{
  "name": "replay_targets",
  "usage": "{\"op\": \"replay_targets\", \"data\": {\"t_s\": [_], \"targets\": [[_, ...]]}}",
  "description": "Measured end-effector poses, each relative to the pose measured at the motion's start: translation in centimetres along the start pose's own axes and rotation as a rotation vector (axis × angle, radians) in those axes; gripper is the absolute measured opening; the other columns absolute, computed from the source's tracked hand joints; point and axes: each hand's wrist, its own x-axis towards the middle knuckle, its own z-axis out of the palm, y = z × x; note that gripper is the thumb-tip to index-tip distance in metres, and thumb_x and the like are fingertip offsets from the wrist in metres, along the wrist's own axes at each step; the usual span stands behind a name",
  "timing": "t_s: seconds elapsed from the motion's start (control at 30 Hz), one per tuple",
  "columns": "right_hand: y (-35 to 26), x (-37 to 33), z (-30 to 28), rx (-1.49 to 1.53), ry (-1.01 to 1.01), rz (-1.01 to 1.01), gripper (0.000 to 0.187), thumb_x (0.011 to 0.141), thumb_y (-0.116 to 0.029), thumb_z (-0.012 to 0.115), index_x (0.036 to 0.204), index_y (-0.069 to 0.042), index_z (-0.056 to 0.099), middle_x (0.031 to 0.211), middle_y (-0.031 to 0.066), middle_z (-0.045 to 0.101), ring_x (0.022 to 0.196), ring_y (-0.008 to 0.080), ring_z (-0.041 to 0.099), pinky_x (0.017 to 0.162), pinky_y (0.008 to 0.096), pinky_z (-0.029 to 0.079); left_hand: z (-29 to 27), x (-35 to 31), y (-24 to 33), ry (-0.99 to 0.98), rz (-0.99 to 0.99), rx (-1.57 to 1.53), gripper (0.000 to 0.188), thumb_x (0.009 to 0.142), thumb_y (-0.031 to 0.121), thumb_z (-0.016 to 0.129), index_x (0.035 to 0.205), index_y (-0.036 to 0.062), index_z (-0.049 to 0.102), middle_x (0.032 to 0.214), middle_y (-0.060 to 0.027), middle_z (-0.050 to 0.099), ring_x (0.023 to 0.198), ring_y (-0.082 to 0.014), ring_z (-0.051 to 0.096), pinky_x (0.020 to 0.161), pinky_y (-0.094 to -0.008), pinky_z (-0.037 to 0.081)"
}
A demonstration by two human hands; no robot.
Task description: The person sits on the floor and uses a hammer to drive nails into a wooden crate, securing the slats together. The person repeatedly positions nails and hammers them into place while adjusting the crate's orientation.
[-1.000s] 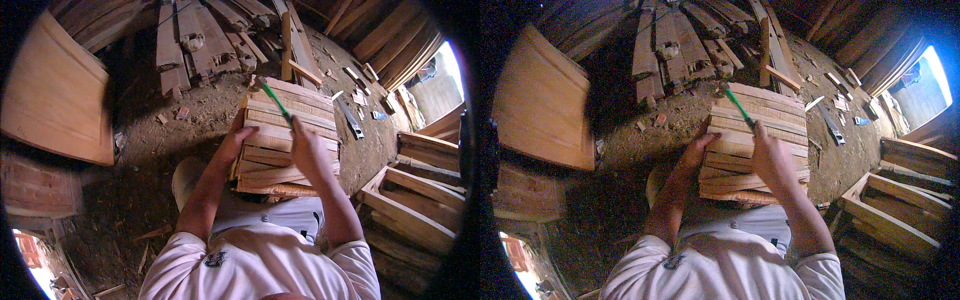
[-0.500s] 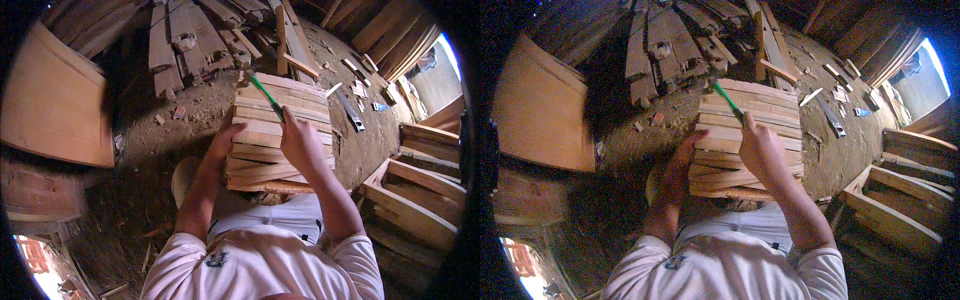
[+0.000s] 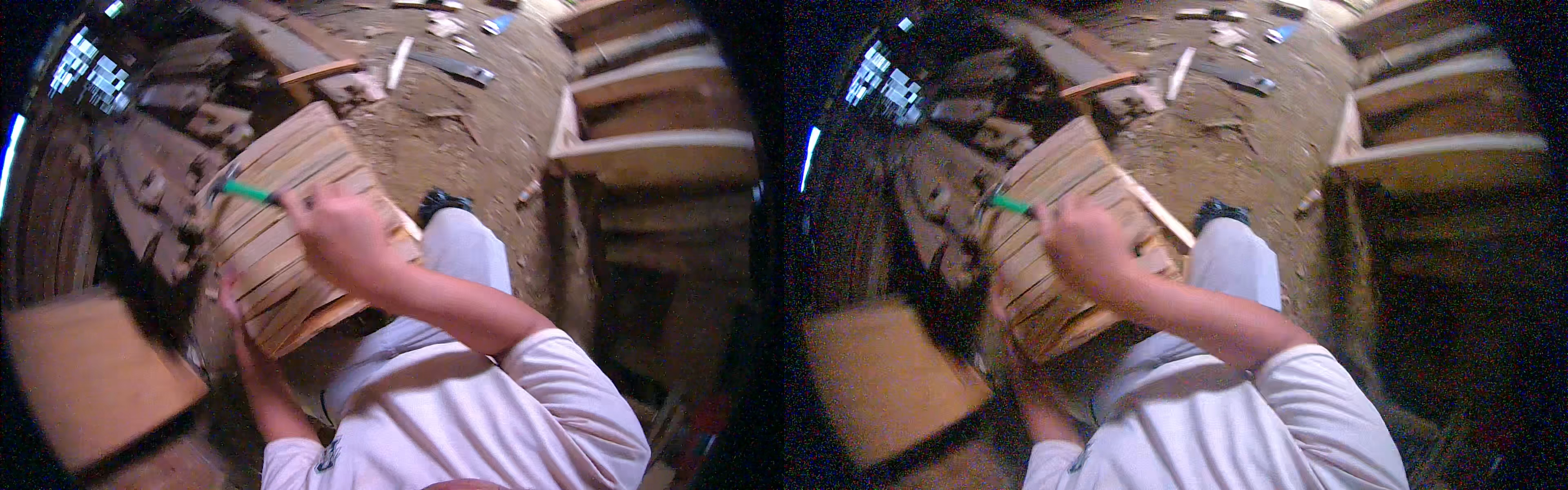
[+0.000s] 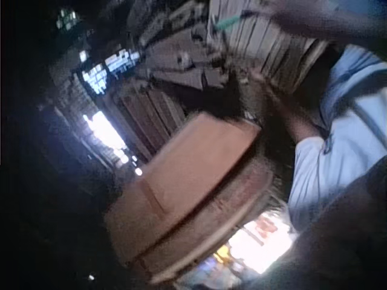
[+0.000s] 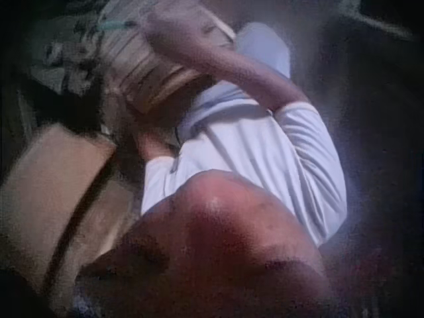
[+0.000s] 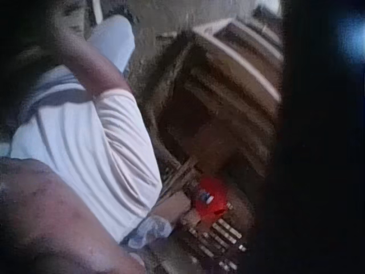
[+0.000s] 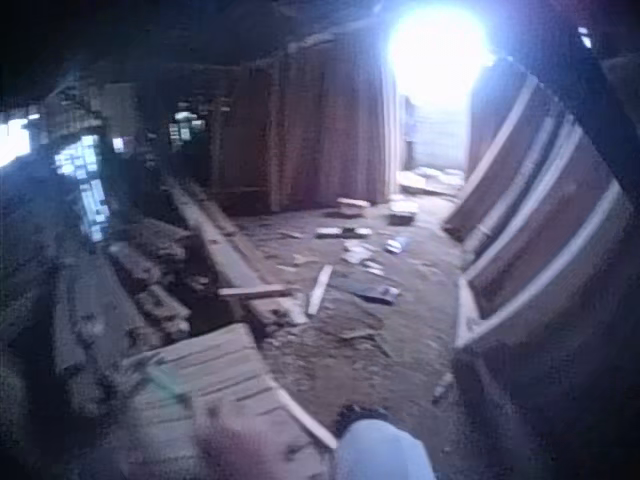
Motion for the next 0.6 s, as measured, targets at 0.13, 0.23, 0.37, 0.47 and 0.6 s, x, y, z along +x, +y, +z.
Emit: {"op": "replay_targets", "data": {"t_s": [0.13, 0.23, 0.37, 0.47, 0.6], "targets": [[-0.4, 0.4, 2.7, 0.004, -0.050, 0.054, 0.030, 0.085, -0.019, 0.063, 0.110, -0.005, 0.070, 0.088, 0.0114, 0.060, 0.087, 0.0270, 0.060, 0.066, 0.0354, 0.049, 0.6, 0.7, 0.1, 0.021, -0.009, 0.091, 0.066, 0.090, 0.024, 0.066, 0.151, 0.0106, 0.042, 0.138, -0.0137, 0.057, 0.124, -0.0296, 0.058, 0.105, -0.0457, 0.048], [1.1, -0.6, 0.5, 0.079, 0.163, -0.049, 0.029, 0.082, -0.021, 0.063, 0.104, -0.005, 0.069, 0.095, 0.0134, 0.059, 0.094, 0.0283, 0.058, 0.070, 0.0360, 0.048, 0.3, 0.4, 0.3, 0.058, -0.020, 0.127, 0.065, 0.091, 0.024, 0.066, 0.150, 0.0105, 0.043, 0.138, -0.0136, 0.058, 0.123, -0.0295, 0.058, 0.104, -0.0456, 0.048], [10.1, -2.2, -1.5, 0.318, 0.374, 0.173, 0.031, 0.074, -0.011, 0.070, 0.105, -0.007, 0.068, 0.096, 0.0190, 0.061, 0.093, 0.0373, 0.061, 0.079, 0.0449, 0.053, -0.1, 0.5, 0.0, 0.097, -0.040, 0.174, 0.064, 0.091, 0.024, 0.066, 0.149, 0.0104, 0.044, 0.137, -0.0135, 0.058, 0.123, -0.0293, 0.059, 0.104, -0.0455, 0.048], [22.1, -7.0, 2.9, 0.348, 0.271, 0.425, 0.019, 0.084, -0.020, 0.073, 0.100, -0.010, 0.073, 0.101, 0.0156, 0.069, 0.098, 0.0371, 0.065, 0.082, 0.0481, 0.055, -0.5, -0.2, 0.0, 0.134, -0.035, 0.189, 0.063, 0.091, 0.024, 0.065, 0.149, 0.0102, 0.045, 0.136, -0.0134, 0.058, 0.122, -0.0292, 0.059, 0.103, -0.0454, 0.049], [33.5, -15.9, 14.2, 0.290, -0.596, 0.558, 0.015, 0.078, -0.003, 0.058, 0.089, 0.000, 0.069, 0.084, 0.0236, 0.068, 0.081, 0.0399, 0.068, 0.069, 0.0460, 0.052, -0.8, -0.4, 0.2, 0.154, -0.032, 0.204, 0.062, 0.091, 0.024, 0.065, 0.148, 0.0101, 0.045, 0.135, -0.0133, 0.059, 0.121, -0.0290, 0.059, 0.103, -0.0453, 0.049]]}}
